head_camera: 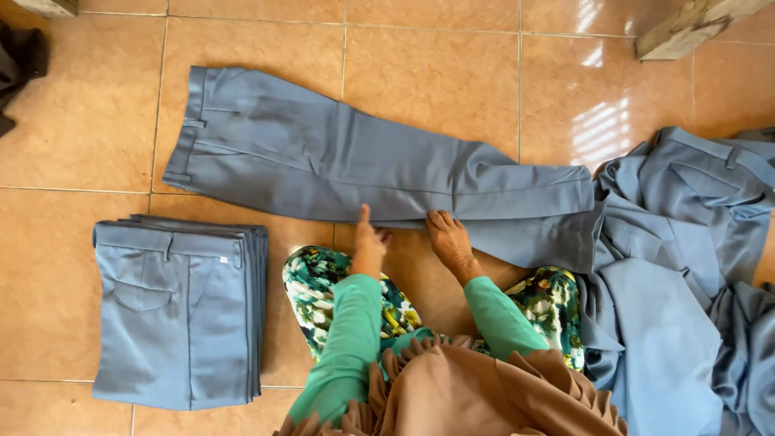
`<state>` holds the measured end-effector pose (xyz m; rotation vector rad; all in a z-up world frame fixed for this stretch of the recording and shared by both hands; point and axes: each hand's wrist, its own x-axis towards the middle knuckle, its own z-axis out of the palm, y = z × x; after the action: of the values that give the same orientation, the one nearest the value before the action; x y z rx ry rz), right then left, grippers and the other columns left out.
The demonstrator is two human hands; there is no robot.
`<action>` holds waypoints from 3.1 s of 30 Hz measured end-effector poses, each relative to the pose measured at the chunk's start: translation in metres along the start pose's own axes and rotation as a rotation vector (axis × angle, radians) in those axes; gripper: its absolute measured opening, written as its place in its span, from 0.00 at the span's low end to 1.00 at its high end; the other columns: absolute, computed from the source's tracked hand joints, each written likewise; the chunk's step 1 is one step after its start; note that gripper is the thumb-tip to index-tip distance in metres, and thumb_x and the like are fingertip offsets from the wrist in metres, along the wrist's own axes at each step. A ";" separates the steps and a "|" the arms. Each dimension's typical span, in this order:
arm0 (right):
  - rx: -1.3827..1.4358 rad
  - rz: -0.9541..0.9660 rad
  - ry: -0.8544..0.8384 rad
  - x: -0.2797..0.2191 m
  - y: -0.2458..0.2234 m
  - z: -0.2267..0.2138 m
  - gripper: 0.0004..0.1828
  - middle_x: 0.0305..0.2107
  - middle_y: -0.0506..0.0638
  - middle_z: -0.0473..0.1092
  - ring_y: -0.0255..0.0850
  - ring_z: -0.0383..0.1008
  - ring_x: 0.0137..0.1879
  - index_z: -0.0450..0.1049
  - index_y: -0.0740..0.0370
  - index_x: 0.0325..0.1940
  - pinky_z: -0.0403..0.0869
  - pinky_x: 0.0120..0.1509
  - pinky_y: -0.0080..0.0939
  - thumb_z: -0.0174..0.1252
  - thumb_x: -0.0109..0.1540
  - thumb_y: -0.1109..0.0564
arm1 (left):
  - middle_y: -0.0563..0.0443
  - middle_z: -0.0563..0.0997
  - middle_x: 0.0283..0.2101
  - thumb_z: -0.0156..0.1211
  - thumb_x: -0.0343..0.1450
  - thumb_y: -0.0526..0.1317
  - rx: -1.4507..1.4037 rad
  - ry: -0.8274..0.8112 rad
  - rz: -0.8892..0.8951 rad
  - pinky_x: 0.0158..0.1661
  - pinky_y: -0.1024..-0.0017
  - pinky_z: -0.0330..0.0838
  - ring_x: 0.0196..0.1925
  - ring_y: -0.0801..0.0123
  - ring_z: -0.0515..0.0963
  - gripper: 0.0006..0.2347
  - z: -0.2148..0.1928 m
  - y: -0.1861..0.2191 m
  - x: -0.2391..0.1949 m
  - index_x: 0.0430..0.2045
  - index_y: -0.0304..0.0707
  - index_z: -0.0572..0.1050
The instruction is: The person sits on a tiled floor and folds multiple pairs of grey trousers by hand. Each pair is laid flat, legs aligned, then folded in half and again into a compact rectangle before being stacked with the others.
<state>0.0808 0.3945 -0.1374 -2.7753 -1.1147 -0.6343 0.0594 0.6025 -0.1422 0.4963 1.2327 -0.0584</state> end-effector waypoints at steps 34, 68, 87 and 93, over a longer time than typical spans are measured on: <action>0.330 0.396 -0.108 -0.103 0.010 -0.044 0.12 0.42 0.40 0.73 0.40 0.74 0.48 0.79 0.39 0.45 0.72 0.48 0.39 0.55 0.62 0.56 | 0.31 0.56 0.72 0.74 0.70 0.51 -0.193 -0.062 0.154 0.70 0.43 0.53 0.73 0.42 0.59 0.41 -0.053 0.085 0.076 0.72 0.37 0.50; 1.550 1.608 0.508 -0.102 0.215 -0.273 0.39 0.50 0.44 0.74 0.36 0.76 0.52 0.64 0.47 0.69 0.79 0.58 0.37 0.64 0.53 0.60 | 0.35 0.83 0.25 0.47 0.70 0.66 1.418 -0.400 -0.125 0.26 0.76 0.76 0.25 0.60 0.84 0.32 0.041 -0.039 -0.175 0.24 0.27 0.79; 1.139 1.205 0.265 0.036 0.186 -0.323 0.54 0.76 0.52 0.48 0.39 0.53 0.76 0.46 0.49 0.79 0.48 0.79 0.34 0.62 0.54 0.70 | 0.30 0.57 0.72 0.29 0.77 0.57 1.759 -0.927 0.644 0.70 0.53 0.48 0.75 0.44 0.53 0.28 0.056 -0.206 -0.085 0.70 0.45 0.59; 1.501 0.890 0.149 0.074 0.127 -0.164 0.64 0.76 0.71 0.35 0.76 0.36 0.78 0.38 0.57 0.82 0.58 0.73 0.74 0.69 0.52 0.75 | 0.30 0.76 0.59 0.31 0.78 0.69 0.644 -0.607 0.089 0.51 0.58 0.76 0.60 0.45 0.77 0.33 0.049 -0.157 0.034 0.65 0.47 0.69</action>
<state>0.1583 0.3122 0.0518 -1.5019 -0.0283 0.1419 0.0670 0.4503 -0.2138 1.0049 0.5706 -0.5055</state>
